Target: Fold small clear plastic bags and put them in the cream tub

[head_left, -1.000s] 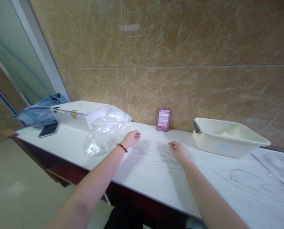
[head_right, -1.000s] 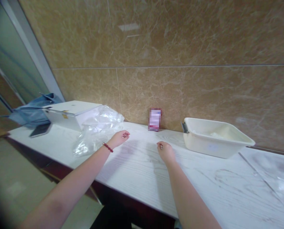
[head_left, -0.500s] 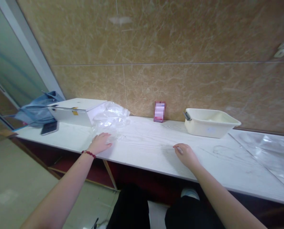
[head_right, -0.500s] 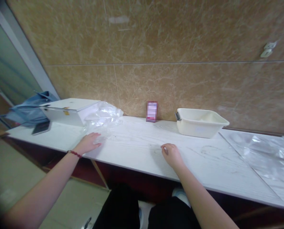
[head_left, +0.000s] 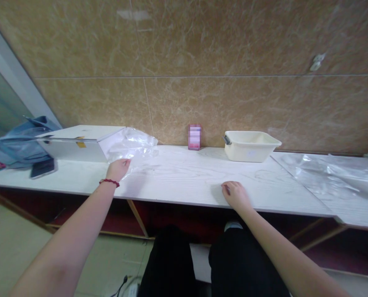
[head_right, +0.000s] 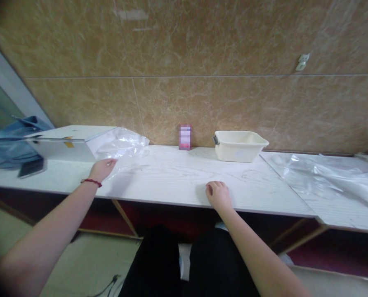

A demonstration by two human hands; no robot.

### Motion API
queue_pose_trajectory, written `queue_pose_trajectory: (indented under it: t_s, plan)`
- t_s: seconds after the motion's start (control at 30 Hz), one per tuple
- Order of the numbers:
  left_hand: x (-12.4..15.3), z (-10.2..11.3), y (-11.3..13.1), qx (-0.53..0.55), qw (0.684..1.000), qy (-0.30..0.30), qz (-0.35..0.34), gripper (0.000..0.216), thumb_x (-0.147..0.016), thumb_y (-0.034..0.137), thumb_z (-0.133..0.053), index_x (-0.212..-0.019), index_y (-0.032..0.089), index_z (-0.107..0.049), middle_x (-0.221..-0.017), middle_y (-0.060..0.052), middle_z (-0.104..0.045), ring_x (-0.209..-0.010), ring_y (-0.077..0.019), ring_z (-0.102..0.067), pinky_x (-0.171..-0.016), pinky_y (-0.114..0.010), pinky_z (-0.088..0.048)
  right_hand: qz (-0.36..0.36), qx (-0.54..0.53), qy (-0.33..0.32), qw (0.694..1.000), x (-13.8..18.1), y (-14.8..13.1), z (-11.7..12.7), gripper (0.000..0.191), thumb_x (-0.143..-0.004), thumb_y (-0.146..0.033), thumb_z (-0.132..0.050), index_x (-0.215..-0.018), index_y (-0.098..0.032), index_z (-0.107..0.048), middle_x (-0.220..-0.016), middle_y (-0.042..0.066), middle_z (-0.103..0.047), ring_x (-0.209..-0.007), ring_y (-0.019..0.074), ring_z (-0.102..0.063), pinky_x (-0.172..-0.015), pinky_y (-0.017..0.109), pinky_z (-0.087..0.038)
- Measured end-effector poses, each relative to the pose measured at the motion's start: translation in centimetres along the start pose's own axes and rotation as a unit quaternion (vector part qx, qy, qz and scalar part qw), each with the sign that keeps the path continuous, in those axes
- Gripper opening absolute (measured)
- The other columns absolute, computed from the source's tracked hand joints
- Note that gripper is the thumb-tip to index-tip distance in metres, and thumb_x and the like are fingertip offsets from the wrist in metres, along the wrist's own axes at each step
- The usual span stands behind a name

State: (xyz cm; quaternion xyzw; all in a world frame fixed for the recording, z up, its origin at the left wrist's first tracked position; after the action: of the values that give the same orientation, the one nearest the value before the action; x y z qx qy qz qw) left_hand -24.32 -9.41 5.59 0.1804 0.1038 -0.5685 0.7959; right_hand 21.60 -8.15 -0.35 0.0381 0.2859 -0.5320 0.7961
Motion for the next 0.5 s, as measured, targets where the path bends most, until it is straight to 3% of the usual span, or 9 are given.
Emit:
queue_pose_trajectory:
  t_s: [0.1, 0.23, 0.3, 0.37, 0.4, 0.5]
  plan:
    - [-1.7, 1.7, -0.6, 0.131, 0.989, 0.033, 0.054, 0.035, -0.072, 0.037, -0.042, -0.088, 0.014, -0.062, -0.090, -0.009, -0.062, -0.086, -0.0237, -0.054, -0.072, -0.029, -0.040, -0.007, 0.015, 0.008, 1.000, -0.1, -0.1, 0.1, 0.017, -0.075, -0.022, -0.038, -0.075, -0.018, -0.055, -0.076, 0.005, -0.059, -0.077, 0.0167, -0.049, -0.074, 0.029, -0.034]
    - [-2.7, 3.3, 0.3, 0.291, 0.950, 0.072, 0.087, 0.031, -0.066, 0.038, -0.051, -0.082, 0.013, -0.062, -0.080, -0.006, -0.063, -0.078, -0.0206, -0.054, -0.071, -0.030, -0.040, -0.004, 0.031, 0.008, 0.999, -0.4, 0.0, -0.1, 0.014, -0.073, -0.021, -0.041, -0.074, -0.017, -0.055, -0.076, 0.006, -0.058, -0.078, 0.0173, -0.048, -0.074, 0.028, -0.034]
    - [-2.5, 3.2, 1.3, 0.441, 0.889, 0.073, 0.099, 0.025, -0.066, 0.032, -0.054, -0.078, 0.012, -0.061, -0.076, -0.005, -0.061, -0.074, -0.0162, -0.054, -0.073, -0.028, -0.040, 0.001, 0.035, 0.014, 0.999, -0.5, -0.1, -0.1, 0.013, -0.072, -0.020, -0.042, -0.074, -0.017, -0.055, -0.077, 0.007, -0.057, -0.081, 0.0178, -0.047, -0.075, 0.029, -0.033]
    - [-1.9, 2.8, 2.6, 0.587, 0.801, 0.050, 0.106, 0.018, -0.067, 0.026, -0.054, -0.073, 0.010, -0.060, -0.073, -0.004, -0.059, -0.068, -0.0125, -0.053, -0.072, -0.026, -0.040, 0.010, 0.035, 0.026, 0.999, -0.4, -0.3, 0.0, 0.012, -0.071, -0.019, -0.043, -0.074, -0.017, -0.054, -0.078, 0.007, -0.057, -0.082, 0.0178, -0.046, -0.077, 0.029, -0.033]
    - [-1.6, 2.6, 3.5, 0.627, 0.771, 0.034, 0.106, 0.016, -0.069, 0.024, -0.053, -0.072, 0.010, -0.059, -0.072, -0.004, -0.059, -0.066, -0.0113, -0.053, -0.071, -0.026, -0.041, 0.013, 0.034, 0.032, 0.999, -0.4, -0.4, 0.1, 0.012, -0.070, -0.019, -0.043, -0.073, -0.017, -0.054, -0.078, 0.007, -0.057, -0.082, 0.0177, -0.046, -0.078, 0.029, -0.032]
    - [-0.2, 2.3, 6.0, 0.685, 0.720, -0.012, 0.112, 0.016, -0.074, 0.022, -0.048, -0.075, 0.010, -0.057, -0.073, -0.004, -0.059, -0.065, -0.0109, -0.055, -0.067, -0.026, -0.043, 0.015, 0.029, 0.051, 0.998, -0.2, -0.4, 0.4, 0.011, -0.070, -0.018, -0.043, -0.073, -0.017, -0.053, -0.076, 0.006, -0.056, -0.080, 0.0174, -0.045, -0.079, 0.028, -0.032]
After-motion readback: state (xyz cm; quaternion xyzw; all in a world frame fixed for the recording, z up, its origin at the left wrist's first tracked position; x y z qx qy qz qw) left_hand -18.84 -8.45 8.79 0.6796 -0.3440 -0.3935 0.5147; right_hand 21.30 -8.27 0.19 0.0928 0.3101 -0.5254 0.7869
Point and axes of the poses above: each hand's wrist, its own x-axis away from the middle knuckle, its own z-axis out of the back of the hand, y = z × x, the point moved 6 cm from there along -x, towards the middle knuckle
